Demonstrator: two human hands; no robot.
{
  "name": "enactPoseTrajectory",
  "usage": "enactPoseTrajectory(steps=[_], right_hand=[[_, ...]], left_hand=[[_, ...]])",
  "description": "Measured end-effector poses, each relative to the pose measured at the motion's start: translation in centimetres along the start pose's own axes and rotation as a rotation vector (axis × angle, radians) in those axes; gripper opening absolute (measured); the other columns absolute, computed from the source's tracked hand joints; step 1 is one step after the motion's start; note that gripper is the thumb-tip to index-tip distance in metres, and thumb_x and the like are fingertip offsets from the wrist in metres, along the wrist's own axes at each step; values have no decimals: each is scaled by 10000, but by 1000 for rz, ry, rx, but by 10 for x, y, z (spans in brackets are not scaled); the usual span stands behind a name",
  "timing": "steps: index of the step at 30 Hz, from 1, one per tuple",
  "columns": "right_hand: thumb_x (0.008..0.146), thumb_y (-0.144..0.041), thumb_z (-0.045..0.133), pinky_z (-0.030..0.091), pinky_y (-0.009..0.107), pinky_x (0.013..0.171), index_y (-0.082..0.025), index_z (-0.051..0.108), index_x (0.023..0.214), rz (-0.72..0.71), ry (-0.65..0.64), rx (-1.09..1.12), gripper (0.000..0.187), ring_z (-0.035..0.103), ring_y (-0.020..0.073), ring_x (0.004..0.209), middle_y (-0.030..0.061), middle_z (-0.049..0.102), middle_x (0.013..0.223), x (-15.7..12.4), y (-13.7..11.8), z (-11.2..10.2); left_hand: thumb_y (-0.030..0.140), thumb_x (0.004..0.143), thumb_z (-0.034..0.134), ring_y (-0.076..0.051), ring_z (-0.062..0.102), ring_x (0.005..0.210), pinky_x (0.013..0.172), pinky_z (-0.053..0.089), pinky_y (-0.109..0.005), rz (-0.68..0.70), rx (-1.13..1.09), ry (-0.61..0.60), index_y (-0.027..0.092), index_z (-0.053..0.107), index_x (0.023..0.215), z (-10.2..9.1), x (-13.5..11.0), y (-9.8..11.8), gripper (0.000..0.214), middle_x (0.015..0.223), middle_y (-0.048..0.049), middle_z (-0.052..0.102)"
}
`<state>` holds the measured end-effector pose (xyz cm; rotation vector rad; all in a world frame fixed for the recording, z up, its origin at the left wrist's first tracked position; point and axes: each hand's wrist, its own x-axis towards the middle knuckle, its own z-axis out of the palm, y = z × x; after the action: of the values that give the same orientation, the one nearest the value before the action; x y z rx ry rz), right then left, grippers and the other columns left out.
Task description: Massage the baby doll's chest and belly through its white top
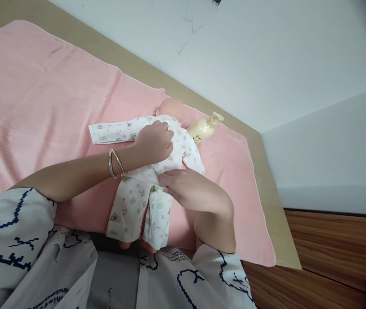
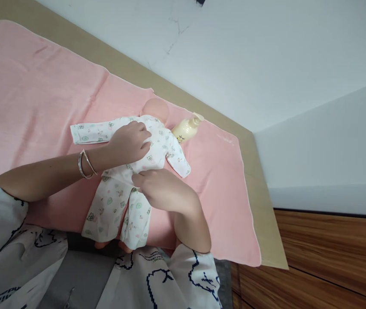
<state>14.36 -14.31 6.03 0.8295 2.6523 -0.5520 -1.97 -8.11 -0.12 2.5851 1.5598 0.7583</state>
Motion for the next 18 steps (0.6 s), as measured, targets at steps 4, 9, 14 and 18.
enactPoseTrajectory(steps=[4,9,14,18], right_hand=[[1015,-179,407,288,286,663,-204,510,854,-24,27,111,192,471,131,755,2,577,835,-11,6,-9],[976,-140,435,281,282,659,-199,528,836,-29,-13,118,178,474,127,752,-2,581,822,-5,6,-5],[940,-94,444,262,282,653,-196,537,849,-30,-87,42,166,445,129,747,5,579,826,8,3,3],[935,-78,440,264,283,646,-199,517,840,-47,-117,-16,172,413,128,717,0,554,800,16,1,8]], left_hand=[[149,863,492,-236,502,753,585,271,-335,0,0,35,152,634,722,-2,0,1,201,785,-120,595],[140,860,476,-240,491,741,584,265,-344,2,0,12,159,621,710,-6,0,1,209,762,-119,583],[137,857,476,-229,473,713,598,266,-353,12,-25,28,169,613,696,-5,-1,1,213,738,-106,568],[139,851,480,-233,478,713,598,264,-355,23,-21,36,171,615,691,-4,0,1,211,734,-107,569]])
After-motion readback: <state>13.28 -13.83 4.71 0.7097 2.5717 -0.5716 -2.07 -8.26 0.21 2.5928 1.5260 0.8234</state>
